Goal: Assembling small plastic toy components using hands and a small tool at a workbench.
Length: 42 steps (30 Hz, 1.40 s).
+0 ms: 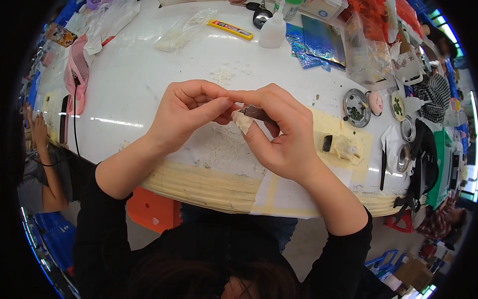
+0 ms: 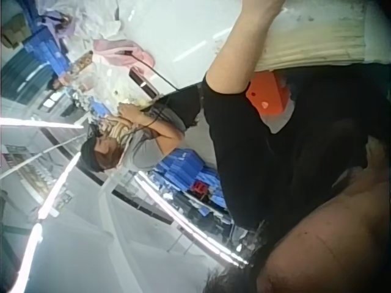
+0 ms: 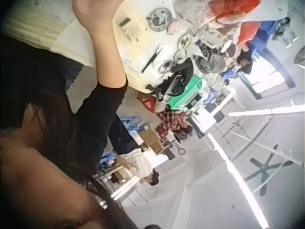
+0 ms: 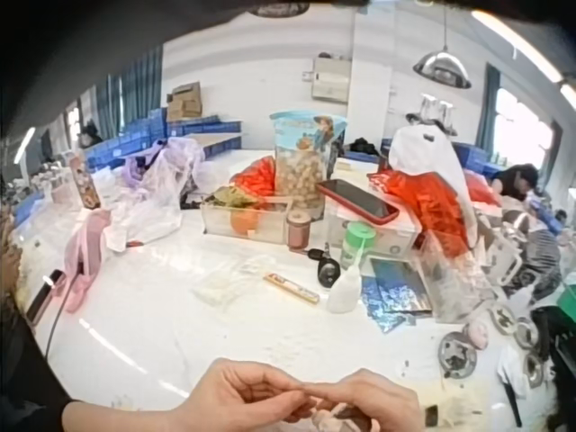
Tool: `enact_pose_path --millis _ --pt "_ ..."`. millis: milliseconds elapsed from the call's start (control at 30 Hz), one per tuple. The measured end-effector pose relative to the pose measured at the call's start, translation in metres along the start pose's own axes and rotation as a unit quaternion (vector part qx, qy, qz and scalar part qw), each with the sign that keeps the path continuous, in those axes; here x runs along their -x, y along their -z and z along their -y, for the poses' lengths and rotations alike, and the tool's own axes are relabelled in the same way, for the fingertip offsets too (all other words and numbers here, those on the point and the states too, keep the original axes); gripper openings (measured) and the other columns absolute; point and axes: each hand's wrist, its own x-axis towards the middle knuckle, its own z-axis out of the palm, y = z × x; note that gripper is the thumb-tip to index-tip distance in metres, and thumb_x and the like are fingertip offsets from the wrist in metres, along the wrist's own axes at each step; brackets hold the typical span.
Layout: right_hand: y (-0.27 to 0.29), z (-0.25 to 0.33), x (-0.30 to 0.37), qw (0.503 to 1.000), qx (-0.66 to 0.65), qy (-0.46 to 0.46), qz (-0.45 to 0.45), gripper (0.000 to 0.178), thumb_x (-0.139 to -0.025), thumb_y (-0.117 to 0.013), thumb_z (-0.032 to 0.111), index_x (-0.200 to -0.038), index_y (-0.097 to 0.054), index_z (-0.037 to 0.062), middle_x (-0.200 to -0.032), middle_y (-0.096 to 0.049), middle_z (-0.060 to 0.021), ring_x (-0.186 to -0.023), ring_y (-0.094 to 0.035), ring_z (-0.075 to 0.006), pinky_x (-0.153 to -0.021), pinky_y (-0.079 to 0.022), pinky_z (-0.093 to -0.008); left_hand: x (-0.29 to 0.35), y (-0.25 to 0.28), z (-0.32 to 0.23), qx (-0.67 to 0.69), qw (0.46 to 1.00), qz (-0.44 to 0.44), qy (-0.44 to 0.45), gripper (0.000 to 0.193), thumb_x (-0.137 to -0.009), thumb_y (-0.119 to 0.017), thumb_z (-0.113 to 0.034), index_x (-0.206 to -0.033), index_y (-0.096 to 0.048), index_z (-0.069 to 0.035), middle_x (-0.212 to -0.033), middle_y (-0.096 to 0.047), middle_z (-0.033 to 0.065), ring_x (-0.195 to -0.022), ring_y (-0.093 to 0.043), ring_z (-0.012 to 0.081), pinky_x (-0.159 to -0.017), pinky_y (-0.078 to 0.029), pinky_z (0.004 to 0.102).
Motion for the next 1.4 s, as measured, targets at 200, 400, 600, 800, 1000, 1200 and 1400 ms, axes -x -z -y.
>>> enact_pose_path --millis 200,400,600,800,1000,1200,1400 --pt "0.004 -0.001 0.000 1.000 0.018 0.003 0.004 0.030 -0.079 -0.067 0.004 -0.109 -0.068 0.0035 -0.083 -0.062 -0.0047 -0.068 -0.058 -0.0104 -0.052 -0.040 -0.0225 -0.001 0.001 0.001 0.000 1.000 0.005 -0.006 0.014 -0.094 -0.063 -0.008 -0.102 -0.068 0.003 -0.093 -0.071 0.0110 -0.082 -0.069 0.0146 -0.074 -0.058 0.0286" --pt "0.002 0.002 -0.003 0.991 0.132 0.001 -0.011 0.026 -0.082 -0.075 0.025 -0.093 -0.062 0.0044 -0.078 -0.061 -0.0073 -0.064 -0.059 -0.0188 -0.053 -0.044 -0.0297 0.001 -0.001 0.002 -0.039 0.998 0.000 -0.055 0.013 -0.093 -0.063 -0.003 -0.103 -0.067 0.004 -0.094 -0.071 0.0121 -0.085 -0.069 0.0154 -0.076 -0.058 0.0283" --pt "0.003 -0.007 -0.001 0.973 0.231 -0.002 0.002 0.033 -0.082 -0.075 0.033 -0.085 -0.059 0.0053 -0.072 -0.061 -0.0072 -0.059 -0.058 -0.0243 -0.051 -0.045 -0.0331 0.004 -0.003 0.001 -0.120 0.988 0.014 -0.097 0.014 -0.093 -0.063 -0.002 -0.104 -0.067 0.006 -0.096 -0.071 0.0121 -0.088 -0.069 0.0158 -0.078 -0.058 0.0285" --pt "0.004 -0.004 -0.003 0.987 0.157 0.002 -0.024 0.013 -0.082 -0.069 0.012 -0.091 -0.062 0.0041 -0.076 -0.061 -0.0070 -0.062 -0.058 -0.0192 -0.052 -0.045 -0.0298 0.001 -0.005 -0.002 -0.042 0.998 0.038 -0.031 0.017 -0.097 -0.059 -0.010 -0.104 -0.065 0.004 -0.095 -0.070 0.0107 -0.086 -0.070 0.0168 -0.076 -0.058 0.0286" --pt "0.006 -0.002 -0.003 0.998 0.058 0.023 -0.014 0.038 -0.074 -0.057 -0.009 -0.107 -0.069 0.0056 -0.080 -0.059 -0.0058 -0.064 -0.055 -0.0136 -0.055 -0.042 -0.0253 -0.002 0.001 -0.006 0.026 0.993 0.078 0.084 0.019 -0.098 -0.058 -0.018 -0.101 -0.065 0.000 -0.091 -0.070 0.0097 -0.082 -0.071 0.0176 -0.073 -0.058 0.0272" --pt "0.007 -0.003 -0.003 1.000 0.000 -0.015 0.009 0.032 -0.075 -0.059 -0.008 -0.101 -0.072 0.0053 -0.078 -0.058 -0.0035 -0.061 -0.049 -0.0098 -0.054 -0.038 -0.0237 -0.003 0.003 -0.007 0.088 0.978 0.112 0.153 0.018 -0.099 -0.057 -0.020 -0.097 -0.063 -0.003 -0.084 -0.069 0.0074 -0.077 -0.070 0.0149 -0.068 -0.056 0.0236" --pt "0.007 -0.004 -0.004 1.000 0.007 -0.021 0.015 0.022 -0.078 -0.062 -0.005 -0.096 -0.071 0.0042 -0.077 -0.059 -0.0027 -0.060 -0.049 -0.0095 -0.052 -0.037 -0.0238 -0.004 0.006 -0.006 0.105 0.970 0.119 0.182 0.019 -0.099 -0.057 -0.022 -0.097 -0.062 -0.003 -0.082 -0.068 0.0064 -0.074 -0.069 0.0138 -0.066 -0.056 0.0229"
